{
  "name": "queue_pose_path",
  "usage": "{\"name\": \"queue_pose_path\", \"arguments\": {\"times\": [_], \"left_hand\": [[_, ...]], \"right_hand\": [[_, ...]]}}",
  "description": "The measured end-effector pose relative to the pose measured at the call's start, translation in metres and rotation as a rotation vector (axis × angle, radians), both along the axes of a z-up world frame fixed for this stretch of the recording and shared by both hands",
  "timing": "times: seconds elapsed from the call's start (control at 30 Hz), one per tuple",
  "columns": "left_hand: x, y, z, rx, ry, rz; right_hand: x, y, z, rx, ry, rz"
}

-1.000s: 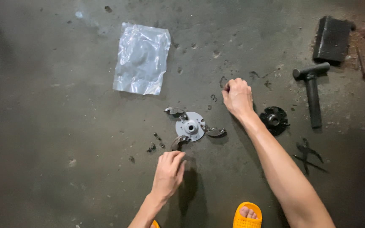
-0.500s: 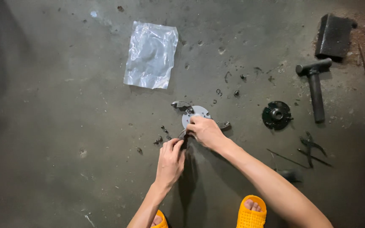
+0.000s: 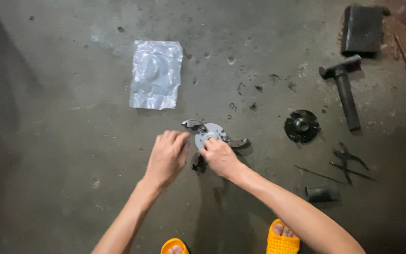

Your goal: Assembling or disassembling a centrifugal clutch assembly using pliers to manipulate springs and clips on the floor

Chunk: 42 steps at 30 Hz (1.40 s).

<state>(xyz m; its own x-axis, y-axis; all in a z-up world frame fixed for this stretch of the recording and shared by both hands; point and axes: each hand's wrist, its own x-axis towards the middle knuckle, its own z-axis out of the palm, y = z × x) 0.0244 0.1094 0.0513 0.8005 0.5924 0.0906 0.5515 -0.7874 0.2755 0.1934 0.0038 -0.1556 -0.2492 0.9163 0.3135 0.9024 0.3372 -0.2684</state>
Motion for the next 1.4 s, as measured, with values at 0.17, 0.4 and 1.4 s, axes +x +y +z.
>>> {"name": "queue_pose_path", "arguments": {"times": [0.17,0.4,1.4], "left_hand": [[0.067,0.031,-0.031,0.084,0.075,-0.127],[0.159,0.030,-0.115,0.024,0.124,-0.107],[0.169,0.021,-0.117,-0.131,0.356,-0.096]], "right_hand": [[0.010,-0.010,0.092,0.013,0.108,-0.036],[0.048,-0.118,0.147,-0.197,0.690,-0.271],[0.292,-0.210,0.259,0.172,0.942,-0.992]]}}
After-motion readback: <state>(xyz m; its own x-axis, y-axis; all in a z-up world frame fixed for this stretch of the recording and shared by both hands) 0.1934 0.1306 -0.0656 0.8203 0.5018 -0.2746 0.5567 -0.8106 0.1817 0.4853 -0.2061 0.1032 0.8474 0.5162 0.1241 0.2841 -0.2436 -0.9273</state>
